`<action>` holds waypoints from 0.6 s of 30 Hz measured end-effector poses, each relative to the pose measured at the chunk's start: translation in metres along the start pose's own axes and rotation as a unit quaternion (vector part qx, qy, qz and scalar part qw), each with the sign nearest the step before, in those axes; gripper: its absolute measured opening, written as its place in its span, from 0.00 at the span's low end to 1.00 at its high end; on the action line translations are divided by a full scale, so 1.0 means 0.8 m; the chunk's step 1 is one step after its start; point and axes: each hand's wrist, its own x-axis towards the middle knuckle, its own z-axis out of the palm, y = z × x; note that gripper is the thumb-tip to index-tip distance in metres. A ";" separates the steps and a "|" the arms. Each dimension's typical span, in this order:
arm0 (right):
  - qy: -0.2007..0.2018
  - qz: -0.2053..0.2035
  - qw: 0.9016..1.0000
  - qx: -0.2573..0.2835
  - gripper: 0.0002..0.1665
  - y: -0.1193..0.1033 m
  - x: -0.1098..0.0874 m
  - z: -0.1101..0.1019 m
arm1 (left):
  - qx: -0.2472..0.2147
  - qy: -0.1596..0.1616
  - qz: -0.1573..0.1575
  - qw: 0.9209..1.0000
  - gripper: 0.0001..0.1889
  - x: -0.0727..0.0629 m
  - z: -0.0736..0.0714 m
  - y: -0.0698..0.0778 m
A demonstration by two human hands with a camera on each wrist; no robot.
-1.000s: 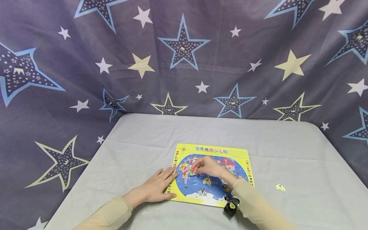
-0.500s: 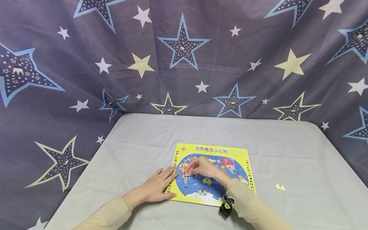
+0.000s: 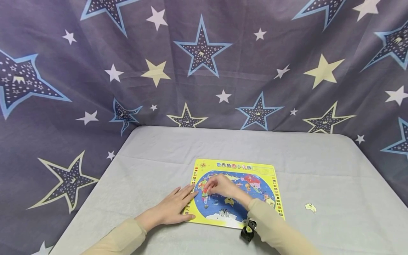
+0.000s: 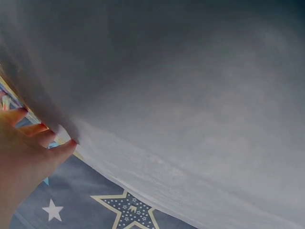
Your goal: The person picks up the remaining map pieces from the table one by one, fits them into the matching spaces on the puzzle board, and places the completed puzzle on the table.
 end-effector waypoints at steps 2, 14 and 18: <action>0.001 -0.001 1.000 -0.003 0.06 -0.002 0.000 0.001 | -0.001 0.000 0.000 1.000 0.41 0.000 0.000 0.000; 0.004 -0.003 1.000 -0.019 0.07 0.000 0.002 0.005 | -0.002 -0.003 -0.003 1.000 0.41 0.000 0.001 -0.001; 0.004 -0.011 0.999 -0.036 0.07 0.001 0.004 0.006 | -0.002 -0.003 -0.004 1.000 0.41 0.000 0.001 -0.001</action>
